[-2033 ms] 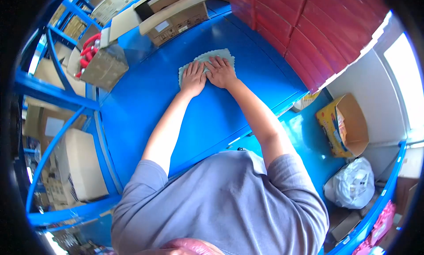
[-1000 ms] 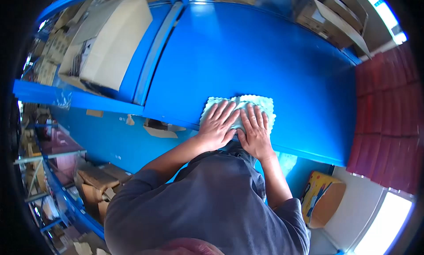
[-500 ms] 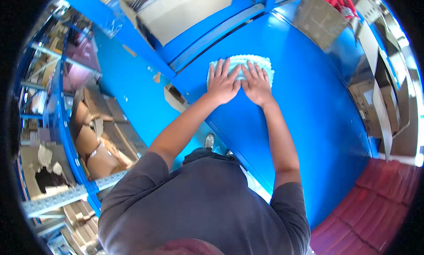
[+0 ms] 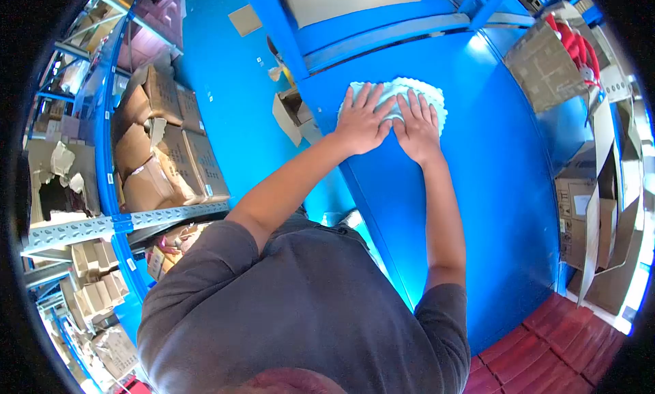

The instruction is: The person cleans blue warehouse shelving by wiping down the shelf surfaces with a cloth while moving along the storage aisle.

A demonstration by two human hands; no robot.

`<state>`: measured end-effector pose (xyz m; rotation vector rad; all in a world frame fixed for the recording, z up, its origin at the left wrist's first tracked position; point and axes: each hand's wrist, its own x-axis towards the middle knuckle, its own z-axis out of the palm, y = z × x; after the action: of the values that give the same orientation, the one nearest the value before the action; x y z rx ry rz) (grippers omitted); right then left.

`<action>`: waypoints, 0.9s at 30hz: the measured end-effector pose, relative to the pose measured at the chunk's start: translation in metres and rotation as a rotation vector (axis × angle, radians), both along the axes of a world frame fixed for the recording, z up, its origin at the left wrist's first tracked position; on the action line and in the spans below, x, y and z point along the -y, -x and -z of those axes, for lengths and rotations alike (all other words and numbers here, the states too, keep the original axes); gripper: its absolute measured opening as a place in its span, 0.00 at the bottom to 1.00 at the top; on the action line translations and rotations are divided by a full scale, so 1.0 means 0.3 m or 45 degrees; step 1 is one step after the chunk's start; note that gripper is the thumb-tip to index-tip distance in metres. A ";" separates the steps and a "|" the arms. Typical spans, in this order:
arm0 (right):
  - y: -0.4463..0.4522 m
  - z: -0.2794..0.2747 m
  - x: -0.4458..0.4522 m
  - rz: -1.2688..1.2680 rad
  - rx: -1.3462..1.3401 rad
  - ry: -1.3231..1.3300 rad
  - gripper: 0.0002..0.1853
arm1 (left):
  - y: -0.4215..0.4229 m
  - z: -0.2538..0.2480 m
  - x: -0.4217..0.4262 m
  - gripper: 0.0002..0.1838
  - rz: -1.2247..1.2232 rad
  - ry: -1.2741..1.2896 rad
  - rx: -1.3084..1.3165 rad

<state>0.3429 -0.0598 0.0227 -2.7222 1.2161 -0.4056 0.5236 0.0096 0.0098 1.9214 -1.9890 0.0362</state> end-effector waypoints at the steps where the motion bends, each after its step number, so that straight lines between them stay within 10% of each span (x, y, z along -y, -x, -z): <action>1: -0.012 -0.004 -0.022 -0.020 0.007 0.015 0.30 | -0.018 0.006 -0.024 0.32 0.038 0.029 -0.024; 27: -0.853 -0.064 -0.545 0.231 0.517 -0.064 0.18 | -0.844 0.025 -0.370 0.10 0.483 0.226 -0.600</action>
<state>0.5989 0.1039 0.0418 -2.3339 1.3300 -0.8838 0.7768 0.1206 0.0022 1.2723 -1.9060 -0.3006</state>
